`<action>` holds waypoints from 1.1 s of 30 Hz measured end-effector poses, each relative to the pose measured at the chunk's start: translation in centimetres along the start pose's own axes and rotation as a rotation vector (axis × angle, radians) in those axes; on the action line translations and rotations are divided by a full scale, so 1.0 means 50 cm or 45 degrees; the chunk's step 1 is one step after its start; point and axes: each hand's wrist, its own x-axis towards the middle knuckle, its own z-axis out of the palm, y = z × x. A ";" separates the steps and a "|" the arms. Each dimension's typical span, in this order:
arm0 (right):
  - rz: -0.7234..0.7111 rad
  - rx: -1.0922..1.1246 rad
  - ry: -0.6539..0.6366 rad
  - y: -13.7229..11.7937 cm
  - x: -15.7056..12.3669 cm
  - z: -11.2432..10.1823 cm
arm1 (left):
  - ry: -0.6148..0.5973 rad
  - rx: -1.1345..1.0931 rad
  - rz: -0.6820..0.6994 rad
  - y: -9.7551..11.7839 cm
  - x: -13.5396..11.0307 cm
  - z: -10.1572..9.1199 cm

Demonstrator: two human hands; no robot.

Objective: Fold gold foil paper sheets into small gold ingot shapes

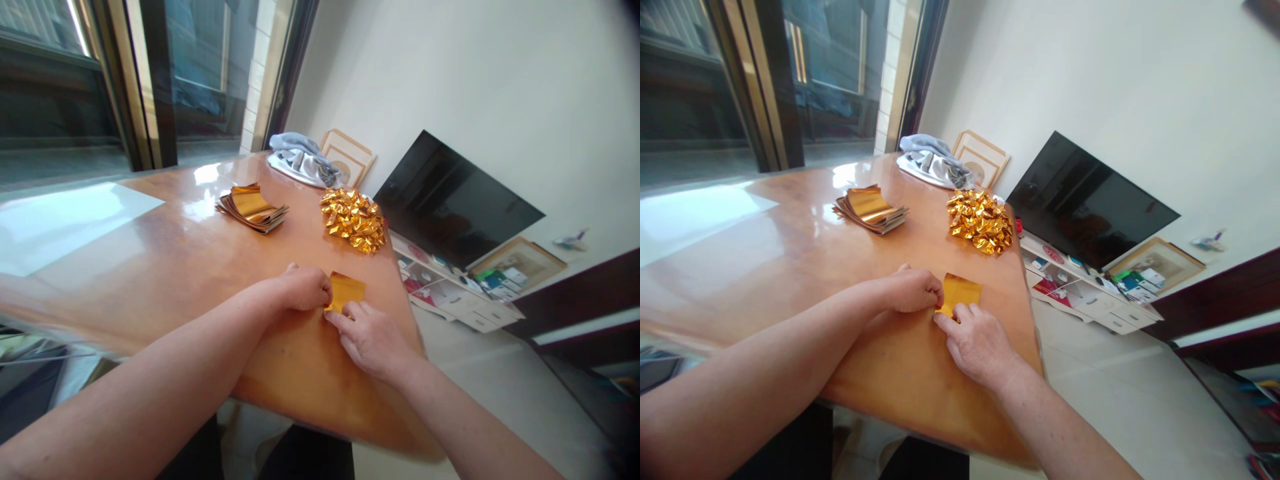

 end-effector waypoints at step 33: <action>0.479 0.577 0.624 0.062 -0.045 0.076 | 0.325 0.264 0.367 0.020 -0.020 -0.003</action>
